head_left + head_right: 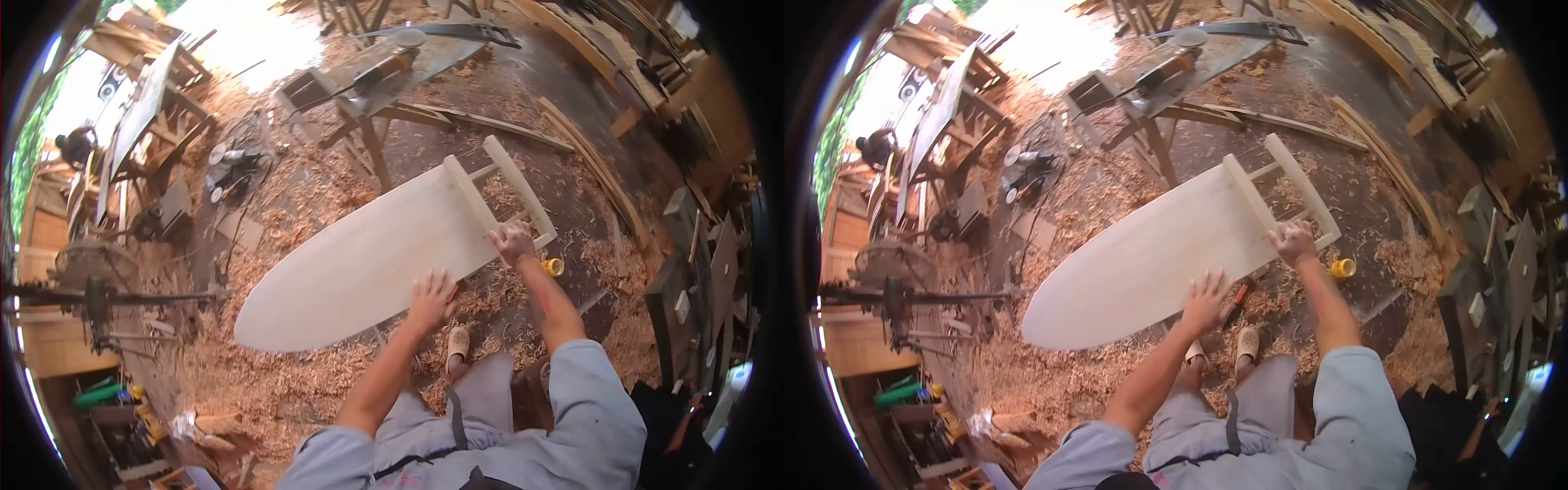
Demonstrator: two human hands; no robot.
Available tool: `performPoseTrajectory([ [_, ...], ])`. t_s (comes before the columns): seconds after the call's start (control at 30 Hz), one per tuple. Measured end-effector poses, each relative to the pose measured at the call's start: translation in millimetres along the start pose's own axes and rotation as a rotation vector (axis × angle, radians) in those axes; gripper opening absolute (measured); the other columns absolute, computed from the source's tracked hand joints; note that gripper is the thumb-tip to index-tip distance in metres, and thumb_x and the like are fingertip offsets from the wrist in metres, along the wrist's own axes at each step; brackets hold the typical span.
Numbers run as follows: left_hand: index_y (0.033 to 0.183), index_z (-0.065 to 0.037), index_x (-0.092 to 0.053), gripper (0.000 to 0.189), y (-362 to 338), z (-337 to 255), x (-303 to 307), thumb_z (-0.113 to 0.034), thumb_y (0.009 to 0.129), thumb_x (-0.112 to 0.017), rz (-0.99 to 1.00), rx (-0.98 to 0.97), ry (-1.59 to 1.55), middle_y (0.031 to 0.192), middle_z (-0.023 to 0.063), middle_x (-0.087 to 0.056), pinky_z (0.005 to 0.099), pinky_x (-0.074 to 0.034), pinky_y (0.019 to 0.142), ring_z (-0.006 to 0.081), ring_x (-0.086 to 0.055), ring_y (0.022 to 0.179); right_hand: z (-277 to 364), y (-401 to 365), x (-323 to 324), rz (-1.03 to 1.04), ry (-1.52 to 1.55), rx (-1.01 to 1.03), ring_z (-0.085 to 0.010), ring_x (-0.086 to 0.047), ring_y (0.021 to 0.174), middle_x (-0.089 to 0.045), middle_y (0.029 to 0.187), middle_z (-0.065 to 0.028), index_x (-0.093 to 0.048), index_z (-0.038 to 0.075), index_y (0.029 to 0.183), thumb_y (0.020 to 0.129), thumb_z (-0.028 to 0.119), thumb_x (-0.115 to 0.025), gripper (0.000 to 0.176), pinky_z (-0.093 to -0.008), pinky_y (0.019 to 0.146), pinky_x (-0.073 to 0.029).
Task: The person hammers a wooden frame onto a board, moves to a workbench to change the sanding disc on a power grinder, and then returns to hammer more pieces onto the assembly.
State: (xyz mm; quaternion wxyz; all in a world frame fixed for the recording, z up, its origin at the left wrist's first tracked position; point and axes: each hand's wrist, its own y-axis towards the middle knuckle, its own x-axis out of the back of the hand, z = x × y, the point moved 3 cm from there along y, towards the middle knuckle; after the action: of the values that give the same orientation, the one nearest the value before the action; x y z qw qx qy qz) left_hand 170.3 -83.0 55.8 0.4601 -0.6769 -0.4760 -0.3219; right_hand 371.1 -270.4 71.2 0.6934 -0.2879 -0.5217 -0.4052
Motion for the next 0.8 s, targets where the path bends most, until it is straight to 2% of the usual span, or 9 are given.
performPoseTrajectory([
  [0.1,0.143,-0.013,-0.046,0.055,-140,27,-44,-0.038,0.095,-0.054,-0.176,0.116,-0.004,0.154,0.0168,-0.034,0.0563,-0.027,0.113,0.037,-0.033,0.141,-4,-1,-15,-0.184,-0.084,0.025,-0.0331,-0.057,0.102,-0.067,0.095,-0.0134,-0.065,0.009,0.094,0.093,0.045,-0.054,0.038,-0.048,0.095,-0.036],
  [0.17,0.115,-0.007,-0.065,0.04,-237,59,-74,-0.035,0.086,-0.062,-0.19,0.456,-0.31,0.118,0.0206,-0.063,0.0524,-0.04,0.1,0.0408,-0.055,0.114,-1,0,-18,-0.123,-0.138,0.011,-0.0338,-0.054,0.107,-0.067,0.101,-0.0137,-0.067,0.008,0.094,0.092,0.042,-0.057,0.036,-0.0486,0.097,-0.036],
  [0.27,0.114,0.003,-0.065,0.047,-418,117,-195,-0.036,0.09,-0.053,0.246,1.063,-0.331,0.121,0.0256,-0.062,0.0502,-0.04,0.103,0.044,-0.057,0.111,-1,1,-28,0.012,-0.277,-0.271,-0.0347,-0.048,0.123,-0.054,0.131,-0.018,-0.054,0.008,0.13,0.093,0.043,-0.055,0.05,-0.0547,0.105,-0.031],
  [0.3,0.116,0.005,-0.063,0.048,-453,104,-174,-0.034,0.091,-0.053,0.117,1.241,-0.396,0.122,0.0276,-0.06,0.0502,-0.04,0.103,0.0451,-0.056,0.112,0,0,-32,0.027,-0.286,-0.374,-0.0359,-0.044,0.129,-0.048,0.141,-0.0191,-0.046,0.009,0.143,0.094,0.043,-0.054,0.059,-0.0566,0.108,-0.028],
  [0.4,0.114,0.002,-0.066,0.044,-568,144,-232,-0.033,0.089,-0.055,-0.163,1.2,-0.386,0.119,0.0282,-0.062,0.0514,-0.045,0.096,0.0437,-0.058,0.112,28,-28,-30,-0.236,-0.304,-0.407,-0.0412,-0.036,0.136,-0.037,0.149,-0.0235,-0.028,0.01,0.152,0.095,0.039,-0.053,0.069,-0.0545,0.112,-0.026],
  [0.47,0.12,0.005,-0.06,0.045,-574,158,-201,-0.027,0.09,-0.056,0.15,1.292,-0.312,0.124,0.03,-0.058,0.0486,-0.044,0.099,0.043,-0.056,0.116,59,-70,-50,-0.391,-0.274,-0.429,-0.0429,-0.036,0.135,-0.036,0.148,-0.0251,-0.028,0.01,0.152,0.095,0.037,-0.054,0.068,-0.0537,0.112,-0.028],
  [0.53,0.122,0.007,-0.057,0.041,-540,163,-149,-0.018,0.089,-0.058,-0.251,1.185,-0.394,0.127,0.0293,-0.056,0.0463,-0.042,0.102,0.0427,-0.053,0.12,103,-124,-92,-0.536,-0.006,-0.612,-0.0446,-0.039,0.131,-0.035,0.148,-0.0279,-0.028,0.009,0.152,0.094,0.033,-0.055,0.068,-0.0535,0.109,-0.031],
  [0.6,0.122,0.008,-0.057,0.036,-459,167,-74,-0.009,0.09,-0.058,-0.451,0.848,-0.393,0.126,0.0279,-0.057,0.0462,-0.04,0.105,0.0424,-0.051,0.122,135,-194,-172,-0.032,0.072,-1.012,-0.0457,-0.039,0.132,-0.037,0.146,-0.0295,-0.029,0.004,0.15,0.093,0.03,-0.056,0.068,-0.054,0.108,-0.033],
  [0.8,0.132,0.003,-0.052,0.044,-141,144,89,-0.007,0.09,-0.062,-0.556,-0.198,-0.137,0.135,0.0245,-0.053,0.0505,-0.037,0.106,0.042,-0.048,0.127,199,-326,-294,0.518,0.368,-1.286,-0.0382,-0.044,0.132,-0.038,0.145,-0.0281,-0.022,-0.005,0.15,0.093,0.036,-0.059,0.079,-0.0475,0.1,-0.044],
])
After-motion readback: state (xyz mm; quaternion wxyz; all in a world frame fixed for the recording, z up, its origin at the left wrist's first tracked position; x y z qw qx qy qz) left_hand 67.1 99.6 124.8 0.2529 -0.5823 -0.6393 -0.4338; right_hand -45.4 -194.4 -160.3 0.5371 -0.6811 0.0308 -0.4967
